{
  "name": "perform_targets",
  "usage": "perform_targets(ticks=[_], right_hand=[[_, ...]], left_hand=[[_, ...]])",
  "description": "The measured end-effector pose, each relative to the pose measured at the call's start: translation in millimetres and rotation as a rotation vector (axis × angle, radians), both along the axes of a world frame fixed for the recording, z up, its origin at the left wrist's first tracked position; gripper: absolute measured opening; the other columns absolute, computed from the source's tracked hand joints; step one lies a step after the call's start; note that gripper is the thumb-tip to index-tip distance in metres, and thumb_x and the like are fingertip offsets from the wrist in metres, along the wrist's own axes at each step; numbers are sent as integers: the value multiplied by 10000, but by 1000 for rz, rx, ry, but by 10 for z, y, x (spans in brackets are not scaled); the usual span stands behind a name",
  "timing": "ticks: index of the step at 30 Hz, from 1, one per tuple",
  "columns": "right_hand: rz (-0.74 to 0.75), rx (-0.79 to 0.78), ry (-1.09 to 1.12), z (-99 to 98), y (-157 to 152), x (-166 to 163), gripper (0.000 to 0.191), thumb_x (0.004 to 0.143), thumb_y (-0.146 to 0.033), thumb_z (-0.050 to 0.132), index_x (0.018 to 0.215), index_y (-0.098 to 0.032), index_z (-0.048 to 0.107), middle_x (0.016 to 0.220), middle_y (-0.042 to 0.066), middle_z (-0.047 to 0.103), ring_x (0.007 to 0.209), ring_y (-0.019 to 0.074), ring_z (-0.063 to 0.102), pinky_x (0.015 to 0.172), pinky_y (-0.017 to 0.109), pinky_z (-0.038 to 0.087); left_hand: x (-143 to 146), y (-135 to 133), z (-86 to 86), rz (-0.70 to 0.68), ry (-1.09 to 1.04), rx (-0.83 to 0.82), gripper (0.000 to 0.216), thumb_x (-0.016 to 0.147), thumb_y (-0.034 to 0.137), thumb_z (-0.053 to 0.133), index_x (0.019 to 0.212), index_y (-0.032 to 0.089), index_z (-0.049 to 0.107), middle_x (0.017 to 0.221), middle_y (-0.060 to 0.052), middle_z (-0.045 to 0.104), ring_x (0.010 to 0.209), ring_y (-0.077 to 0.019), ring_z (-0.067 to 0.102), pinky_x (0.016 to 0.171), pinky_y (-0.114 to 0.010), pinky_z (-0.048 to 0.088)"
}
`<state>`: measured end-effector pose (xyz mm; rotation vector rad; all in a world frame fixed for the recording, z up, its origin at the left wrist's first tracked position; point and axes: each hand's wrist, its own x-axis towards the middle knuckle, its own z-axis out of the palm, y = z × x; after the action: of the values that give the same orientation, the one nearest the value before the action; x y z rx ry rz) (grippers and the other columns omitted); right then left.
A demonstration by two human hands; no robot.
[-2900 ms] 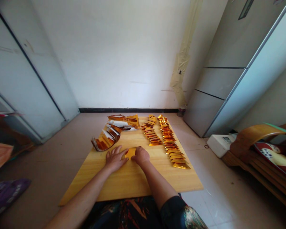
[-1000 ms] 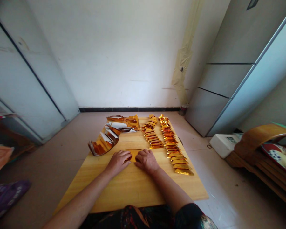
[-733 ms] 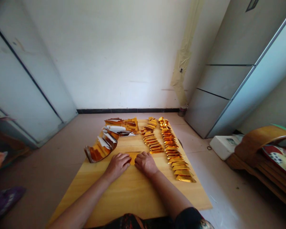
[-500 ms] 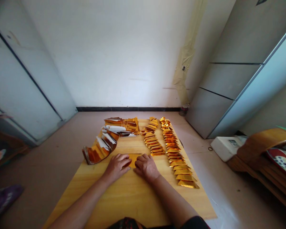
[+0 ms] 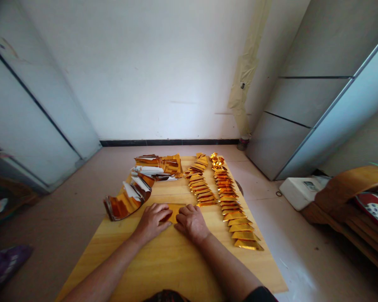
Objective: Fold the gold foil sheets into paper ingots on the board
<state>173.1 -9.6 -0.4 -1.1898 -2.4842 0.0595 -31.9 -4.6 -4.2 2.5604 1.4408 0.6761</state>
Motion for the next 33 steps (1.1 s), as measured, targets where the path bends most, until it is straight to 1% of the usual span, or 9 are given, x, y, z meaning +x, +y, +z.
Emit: perform_targets(ticks=[3, 8, 13, 16, 20, 24, 26, 29, 33], right_hand=[[-12, -8, 13, -15, 10, -5, 128, 882, -305, 577, 802, -242, 654, 866, -2, 629, 858, 151, 474, 734, 291, 279], [-42, 3, 18, -49, 34, -30, 200, 903, -260, 551, 728, -231, 643, 833, -10, 625, 826, 139, 469, 715, 288, 272], [-17, -42, 73, -3, -26, -6, 115, 852, -329, 619, 798, -233, 653, 905, 7, 627, 870, 158, 476, 757, 297, 292], [-35, -79, 118, 3, -25, 1, 69, 848, -296, 624, 827, -245, 664, 945, 8, 628, 877, 160, 480, 770, 298, 300], [-68, -94, 120, -30, 14, -15, 115, 867, -262, 595, 782, -234, 666, 938, 15, 633, 856, 159, 484, 757, 296, 305], [-41, -121, 99, -33, -28, -14, 103, 834, -331, 633, 831, -230, 652, 1000, 29, 619, 905, 182, 482, 774, 304, 320], [-49, -135, 96, -18, -72, -17, 118, 828, -349, 639, 856, -234, 646, 1026, 34, 612, 920, 190, 481, 788, 312, 324], [-82, -142, 93, 2, -112, -36, 79, 868, -297, 594, 854, -245, 651, 996, 23, 618, 893, 174, 483, 786, 310, 322], [-96, -129, 85, -8, -101, -61, 77, 871, -277, 596, 831, -246, 653, 970, 12, 620, 880, 165, 479, 781, 306, 309]], left_hand=[[8, 6, 0, 1, -4, 4, 281, 732, 307, 686, 1007, 264, 651, 1087, -37, 622, 998, -217, 528, 828, -360, 396], [29, 4, 18, -6, -5, -6, 299, 713, 309, 700, 1005, 260, 650, 1083, -40, 617, 978, -219, 523, 833, -365, 393], [35, -31, 27, 25, -9, -27, 315, 700, 341, 715, 998, 263, 652, 1065, -31, 613, 972, -217, 511, 823, -364, 383], [43, -38, 26, 29, 1, -34, 289, 724, 334, 697, 1000, 260, 651, 1048, -33, 613, 960, -214, 508, 814, -359, 380], [67, -24, 33, 26, 8, -33, 244, 731, 324, 692, 962, 254, 658, 1018, -32, 613, 939, -208, 510, 805, -357, 376], [71, -34, 38, 40, 2, -35, 239, 707, 334, 706, 928, 252, 665, 1011, -31, 612, 932, -211, 512, 796, -365, 374], [53, -54, 37, 41, -15, -48, 281, 686, 343, 717, 948, 254, 663, 1025, -36, 611, 942, -218, 512, 797, -370, 377], [12, -78, 34, 17, -45, -71, 351, 666, 355, 721, 999, 264, 656, 1086, -47, 604, 985, -235, 507, 820, -382, 382], [-18, -79, 34, -24, -59, -101, 346, 683, 326, 705, 1022, 281, 655, 1147, -41, 603, 1019, -239, 506, 843, -391, 382]])
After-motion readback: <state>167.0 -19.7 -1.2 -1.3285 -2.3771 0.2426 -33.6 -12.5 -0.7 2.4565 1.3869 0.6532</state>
